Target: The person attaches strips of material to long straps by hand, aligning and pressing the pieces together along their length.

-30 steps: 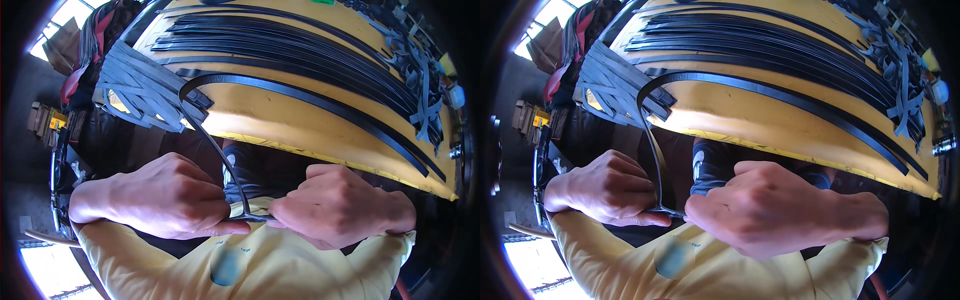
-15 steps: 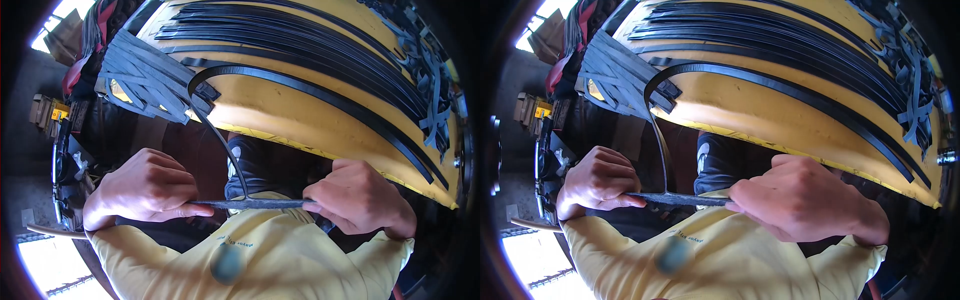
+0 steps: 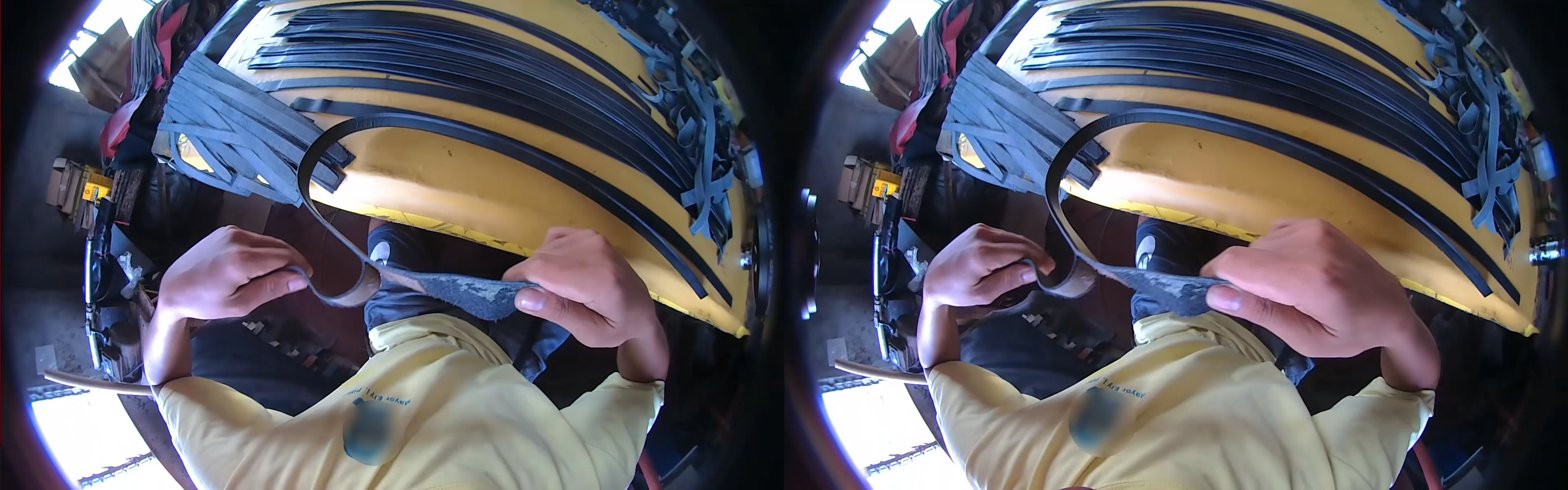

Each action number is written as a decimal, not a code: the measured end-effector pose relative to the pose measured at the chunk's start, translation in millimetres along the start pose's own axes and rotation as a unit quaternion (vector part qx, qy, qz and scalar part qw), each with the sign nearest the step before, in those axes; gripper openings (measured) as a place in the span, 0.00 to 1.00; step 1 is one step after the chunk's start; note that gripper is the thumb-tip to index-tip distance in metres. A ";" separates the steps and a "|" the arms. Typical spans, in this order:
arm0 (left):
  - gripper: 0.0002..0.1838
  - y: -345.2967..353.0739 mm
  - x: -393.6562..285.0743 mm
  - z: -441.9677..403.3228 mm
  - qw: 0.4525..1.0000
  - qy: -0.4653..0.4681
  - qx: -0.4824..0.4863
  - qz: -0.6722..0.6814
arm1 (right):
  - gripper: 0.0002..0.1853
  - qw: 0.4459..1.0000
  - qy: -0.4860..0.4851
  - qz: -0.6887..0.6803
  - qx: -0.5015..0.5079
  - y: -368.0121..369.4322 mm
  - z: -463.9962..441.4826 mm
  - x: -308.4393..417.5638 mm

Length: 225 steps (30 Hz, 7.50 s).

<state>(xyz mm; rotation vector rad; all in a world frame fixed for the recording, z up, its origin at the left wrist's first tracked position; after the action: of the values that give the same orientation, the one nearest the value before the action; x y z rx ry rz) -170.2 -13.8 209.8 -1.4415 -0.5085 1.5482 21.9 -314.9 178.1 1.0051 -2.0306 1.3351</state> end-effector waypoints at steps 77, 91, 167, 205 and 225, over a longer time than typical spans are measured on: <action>0.07 54.5 -51.3 -3.7 0.970 -0.083 -0.222 -0.058 | 0.04 0.993 -0.098 0.048 0.040 81.5 -87.1 11.5; 0.04 55.4 -35.5 -7.0 0.958 -0.008 -0.267 0.099 | 0.12 0.990 -0.063 -0.123 0.027 77.9 -96.9 -3.0; 0.07 30.8 -47.0 -15.2 0.957 -0.060 -0.284 -0.021 | 0.04 0.988 -0.121 0.087 -0.045 82.3 -89.9 6.3; 0.06 18.8 -55.8 22.9 0.954 0.109 -0.275 -0.054 | 0.11 0.992 0.018 -0.108 0.061 -0.9 -57.7 -1.6; 0.04 13.7 -42.8 47.5 0.960 0.031 -0.279 -0.003 | 0.13 0.989 0.075 -0.094 0.081 -35.0 -36.7 -11.5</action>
<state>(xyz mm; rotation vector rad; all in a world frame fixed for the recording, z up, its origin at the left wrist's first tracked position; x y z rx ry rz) -224.3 -42.4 232.9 -1.8983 -0.9639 1.4075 57.4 -286.1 203.0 1.1002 -1.6950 1.4449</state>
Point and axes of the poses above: each hand's wrist, its own z-axis away from the middle knuckle, its own y-axis out of the palm, x = y × z, the point moved 2 cm from there along -z, towards the middle knuckle, and after that the axes turned 4 degrees about -y, right-handed, at the moved point
